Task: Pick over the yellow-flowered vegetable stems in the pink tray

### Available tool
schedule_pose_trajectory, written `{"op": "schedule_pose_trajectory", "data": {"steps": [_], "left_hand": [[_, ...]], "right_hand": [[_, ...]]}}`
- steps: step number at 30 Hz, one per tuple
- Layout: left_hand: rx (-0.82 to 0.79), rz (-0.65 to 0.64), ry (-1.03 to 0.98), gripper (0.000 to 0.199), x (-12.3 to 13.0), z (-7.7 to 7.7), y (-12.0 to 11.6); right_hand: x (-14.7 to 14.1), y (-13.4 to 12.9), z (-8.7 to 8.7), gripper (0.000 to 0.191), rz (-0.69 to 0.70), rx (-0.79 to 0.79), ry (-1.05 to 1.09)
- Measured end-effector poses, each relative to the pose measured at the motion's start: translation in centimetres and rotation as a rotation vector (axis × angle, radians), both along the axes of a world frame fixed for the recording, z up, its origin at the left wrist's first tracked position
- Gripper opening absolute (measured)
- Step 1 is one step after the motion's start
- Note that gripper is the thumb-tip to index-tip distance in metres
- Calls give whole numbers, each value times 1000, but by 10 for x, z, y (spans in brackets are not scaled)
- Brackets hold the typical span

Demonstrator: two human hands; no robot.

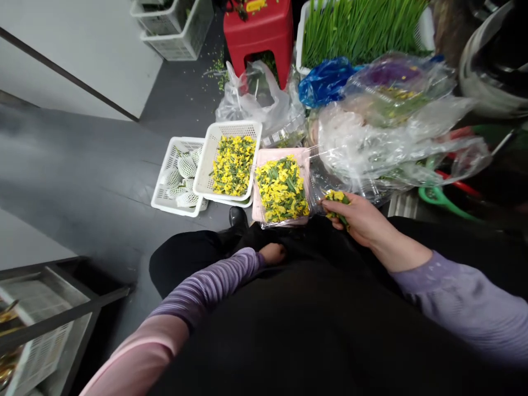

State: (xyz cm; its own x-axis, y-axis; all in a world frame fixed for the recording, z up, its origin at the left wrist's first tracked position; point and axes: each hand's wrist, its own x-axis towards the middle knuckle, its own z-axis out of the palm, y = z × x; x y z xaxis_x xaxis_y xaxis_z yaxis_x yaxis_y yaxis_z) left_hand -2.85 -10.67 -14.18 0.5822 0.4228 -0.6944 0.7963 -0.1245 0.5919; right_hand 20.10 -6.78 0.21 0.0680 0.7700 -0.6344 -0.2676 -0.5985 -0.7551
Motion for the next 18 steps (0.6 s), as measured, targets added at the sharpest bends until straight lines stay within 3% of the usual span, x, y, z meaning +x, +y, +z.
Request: {"op": "schedule_pose_trajectory", "data": {"steps": [5,7,11,14,18], "left_hand": [[225,-147,132,43,4,-30,8],[229,-262,128,51,3,-43,5],[-175,-504,84,49,2,-73,-9],[-424,-388,21,44,3,-93,-17],[-512,-201,-10,38,2,-106,-18]], "right_hand": [[5,-7,-7,27,-49,-78,-27],[3,-10,-8,26,-43,-103,-39],[-5,-12,-6,24,-43,-150,-73],[-8,-11,-5,23,-31,-182,-95],[-6,-9,-5,21,-63,-203,-103]]}}
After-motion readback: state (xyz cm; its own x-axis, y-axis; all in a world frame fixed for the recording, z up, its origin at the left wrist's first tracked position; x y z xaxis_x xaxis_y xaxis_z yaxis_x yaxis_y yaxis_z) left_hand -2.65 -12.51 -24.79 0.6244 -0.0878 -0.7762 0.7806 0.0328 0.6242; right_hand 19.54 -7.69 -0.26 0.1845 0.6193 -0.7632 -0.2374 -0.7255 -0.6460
